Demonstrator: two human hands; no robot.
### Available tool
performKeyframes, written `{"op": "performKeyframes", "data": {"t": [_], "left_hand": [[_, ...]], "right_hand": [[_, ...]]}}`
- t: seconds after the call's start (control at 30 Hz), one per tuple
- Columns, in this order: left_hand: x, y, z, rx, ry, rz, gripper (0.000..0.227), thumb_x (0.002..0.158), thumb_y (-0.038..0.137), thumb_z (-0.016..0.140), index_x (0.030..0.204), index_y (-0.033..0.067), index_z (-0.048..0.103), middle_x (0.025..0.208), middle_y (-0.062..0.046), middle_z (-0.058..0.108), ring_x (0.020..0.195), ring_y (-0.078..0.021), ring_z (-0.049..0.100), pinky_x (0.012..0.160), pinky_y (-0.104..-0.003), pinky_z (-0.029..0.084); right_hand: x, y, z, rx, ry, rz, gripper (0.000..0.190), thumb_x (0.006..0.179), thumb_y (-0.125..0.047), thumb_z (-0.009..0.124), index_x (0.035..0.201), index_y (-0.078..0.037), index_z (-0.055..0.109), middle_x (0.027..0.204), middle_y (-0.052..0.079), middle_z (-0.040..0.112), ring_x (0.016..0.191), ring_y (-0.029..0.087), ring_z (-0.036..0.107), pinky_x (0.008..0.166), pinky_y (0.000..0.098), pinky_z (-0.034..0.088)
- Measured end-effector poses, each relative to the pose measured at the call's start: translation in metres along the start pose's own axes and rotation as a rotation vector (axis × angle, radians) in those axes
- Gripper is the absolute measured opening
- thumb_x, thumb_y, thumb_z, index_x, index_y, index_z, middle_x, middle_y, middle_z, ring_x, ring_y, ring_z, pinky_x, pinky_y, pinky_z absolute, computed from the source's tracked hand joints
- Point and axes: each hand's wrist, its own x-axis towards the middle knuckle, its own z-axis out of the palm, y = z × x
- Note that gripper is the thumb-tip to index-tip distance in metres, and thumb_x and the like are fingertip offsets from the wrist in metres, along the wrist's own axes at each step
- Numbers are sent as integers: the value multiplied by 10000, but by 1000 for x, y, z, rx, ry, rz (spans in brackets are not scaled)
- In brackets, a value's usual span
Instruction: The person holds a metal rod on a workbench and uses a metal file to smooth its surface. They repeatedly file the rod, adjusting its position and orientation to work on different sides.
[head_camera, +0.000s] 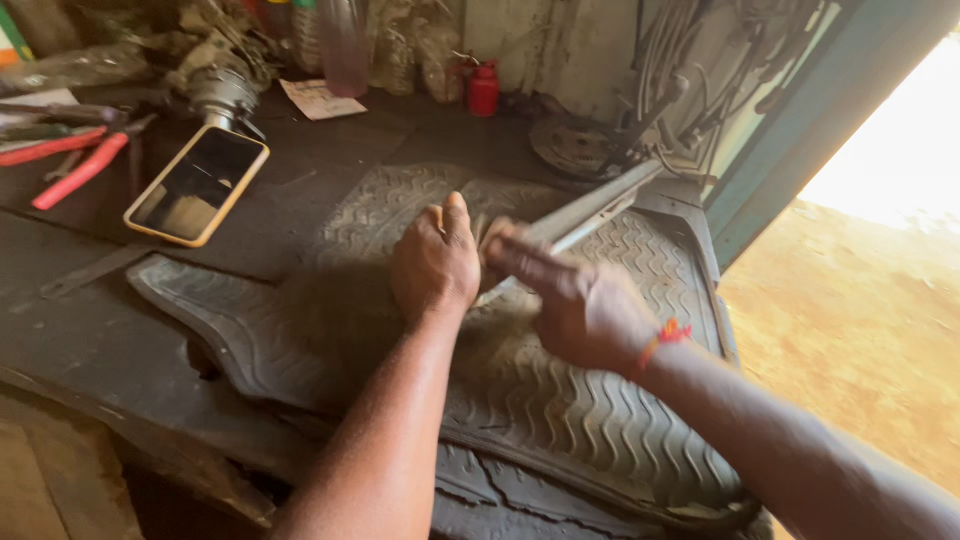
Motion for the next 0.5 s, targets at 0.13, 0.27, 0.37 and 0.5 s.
{"op": "performKeyframes", "data": {"t": [0.13,0.27,0.37,0.5], "left_hand": [[1,-4,1,-18,21,17,594,973,580,383,984,93,721,1016,-184,735,965,-419,682,822,-545,504],[2,-1,-3,-35,10,23,611,989,583,367,986,82,717,1013,-183,742,970,-412,690,839,-535,507],[2,2,-3,-1,-8,-2,597,979,584,386,972,81,709,989,-189,737,962,-420,683,836,-543,499],[0,-5,1,1,45,66,603,1000,581,383,939,64,687,962,-199,725,929,-438,669,811,-552,495]], "right_hand": [[2,-3,-1,-21,-72,39,911,661,-115,688,1537,-203,454,1628,48,443,875,306,737,618,427,589],[10,-3,1,-74,-107,93,860,693,-1,580,1514,-215,439,1597,28,445,844,297,747,688,432,590],[6,-6,3,-102,-94,33,887,683,-15,574,1540,-179,418,1609,74,430,797,320,741,695,439,592],[5,17,4,-229,-185,142,837,749,-49,560,1554,-213,400,1613,67,416,777,332,745,654,472,584]]}}
